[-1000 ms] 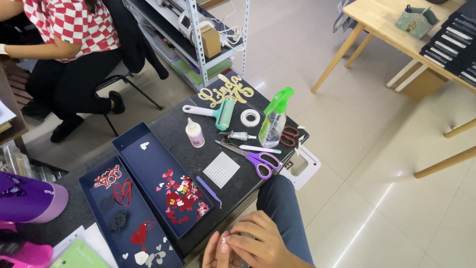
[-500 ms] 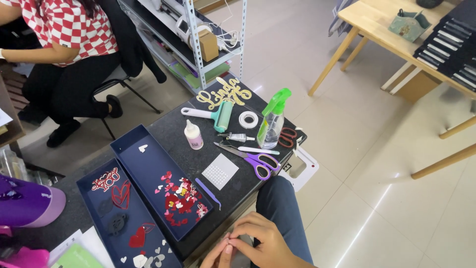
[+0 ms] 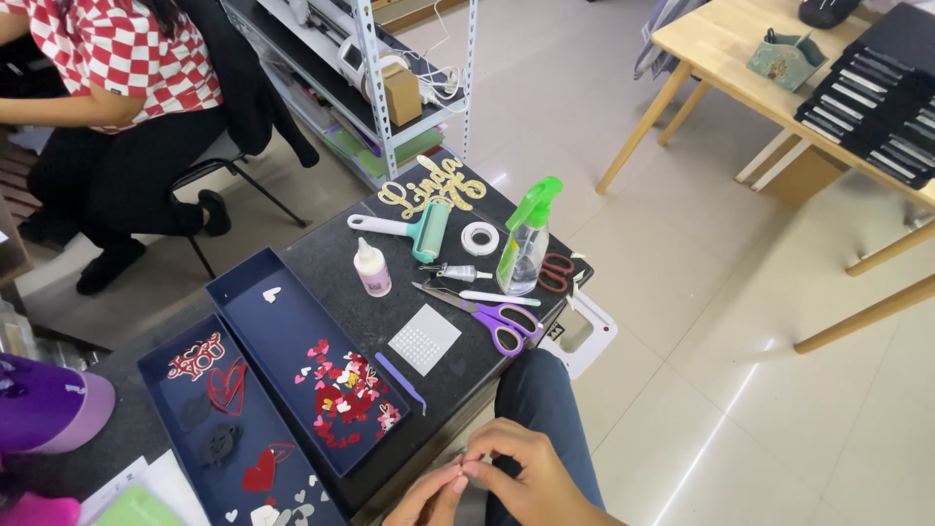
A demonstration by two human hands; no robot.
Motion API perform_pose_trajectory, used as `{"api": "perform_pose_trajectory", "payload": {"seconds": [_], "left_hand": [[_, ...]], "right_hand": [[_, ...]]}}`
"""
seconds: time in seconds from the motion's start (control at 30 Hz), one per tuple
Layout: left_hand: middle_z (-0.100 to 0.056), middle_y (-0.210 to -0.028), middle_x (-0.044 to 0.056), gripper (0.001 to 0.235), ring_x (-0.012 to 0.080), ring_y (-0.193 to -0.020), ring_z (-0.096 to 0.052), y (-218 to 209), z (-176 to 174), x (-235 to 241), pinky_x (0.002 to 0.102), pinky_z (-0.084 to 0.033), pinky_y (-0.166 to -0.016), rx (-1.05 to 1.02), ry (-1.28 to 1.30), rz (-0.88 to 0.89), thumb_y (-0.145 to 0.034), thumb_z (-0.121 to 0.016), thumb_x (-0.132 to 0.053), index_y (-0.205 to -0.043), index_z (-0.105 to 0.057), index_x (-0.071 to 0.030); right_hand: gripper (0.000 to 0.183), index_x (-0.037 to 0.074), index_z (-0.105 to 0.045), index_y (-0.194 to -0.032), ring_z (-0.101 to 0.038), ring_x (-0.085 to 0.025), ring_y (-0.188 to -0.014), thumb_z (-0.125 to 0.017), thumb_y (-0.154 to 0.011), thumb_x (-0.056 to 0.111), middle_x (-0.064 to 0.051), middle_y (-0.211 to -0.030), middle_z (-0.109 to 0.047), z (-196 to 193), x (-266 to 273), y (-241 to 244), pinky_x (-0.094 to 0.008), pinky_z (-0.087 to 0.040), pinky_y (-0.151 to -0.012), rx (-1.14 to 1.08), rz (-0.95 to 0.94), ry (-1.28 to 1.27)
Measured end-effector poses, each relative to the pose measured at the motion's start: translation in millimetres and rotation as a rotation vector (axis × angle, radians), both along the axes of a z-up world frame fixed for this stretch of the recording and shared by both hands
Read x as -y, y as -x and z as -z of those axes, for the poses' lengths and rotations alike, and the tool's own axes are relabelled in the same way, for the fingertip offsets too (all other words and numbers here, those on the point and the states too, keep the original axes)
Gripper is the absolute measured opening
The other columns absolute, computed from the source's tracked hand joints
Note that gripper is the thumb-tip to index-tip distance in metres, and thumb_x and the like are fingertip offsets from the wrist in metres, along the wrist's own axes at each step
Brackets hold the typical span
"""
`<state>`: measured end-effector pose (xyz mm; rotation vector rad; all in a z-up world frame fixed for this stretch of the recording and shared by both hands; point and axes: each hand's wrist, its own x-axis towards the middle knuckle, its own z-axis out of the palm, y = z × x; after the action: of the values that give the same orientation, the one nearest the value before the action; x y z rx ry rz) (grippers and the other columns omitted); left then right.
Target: Decorating a long blue gift box by peeling and arranging small heart-shaped cutouts from a cutting mat.
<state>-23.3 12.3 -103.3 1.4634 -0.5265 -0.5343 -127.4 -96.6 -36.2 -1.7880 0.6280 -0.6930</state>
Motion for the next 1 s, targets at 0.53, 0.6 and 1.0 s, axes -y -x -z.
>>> {"api": "perform_pose_trajectory", "payload": {"seconds": [0.53, 0.6, 1.0], "left_hand": [[-0.083, -0.089, 0.017, 0.013, 0.0238, -0.086, -0.083, 10.6, -72.2, -1.2, 0.026, -0.066, -0.075, -0.095, 0.329, 0.123, -0.078, -0.082, 0.007, -0.087, -0.082, -0.002], [-0.082, -0.091, 0.014, 0.009, 0.0249, -0.087, -0.083, 11.6, -74.4, -1.9, 0.028, -0.068, -0.072, -0.072, 0.385, 0.159, -0.082, -0.083, -0.001, -0.089, -0.082, -0.006], [-0.082, -0.093, 0.015, 0.01, 0.0228, -0.084, -0.082, 17.9, -81.5, -8.1, 0.026, -0.067, -0.069, -0.007, 0.382, 0.189, -0.081, -0.084, -0.003, -0.089, -0.081, -0.008]], "right_hand": [[0.006, 0.006, -0.078, -0.09, -0.069, -0.018, -0.083, -0.072, -0.091, 0.007, -0.008, -0.089, -0.074, -58.3, -6.1, 20.6, -0.028, -0.057, -0.079, 0.154, -0.041, 0.002], [0.006, 0.006, -0.077, -0.092, -0.07, -0.018, -0.082, -0.076, -0.086, 0.005, -0.009, -0.089, -0.074, -61.7, -6.4, 23.9, -0.027, -0.059, -0.078, 0.179, -0.051, 0.065], [0.007, 0.006, -0.075, -0.09, -0.069, -0.021, -0.082, -0.076, -0.085, 0.001, -0.009, -0.088, -0.073, -65.4, -12.6, 29.8, -0.03, -0.059, -0.078, 0.272, -0.065, 0.049]]}}
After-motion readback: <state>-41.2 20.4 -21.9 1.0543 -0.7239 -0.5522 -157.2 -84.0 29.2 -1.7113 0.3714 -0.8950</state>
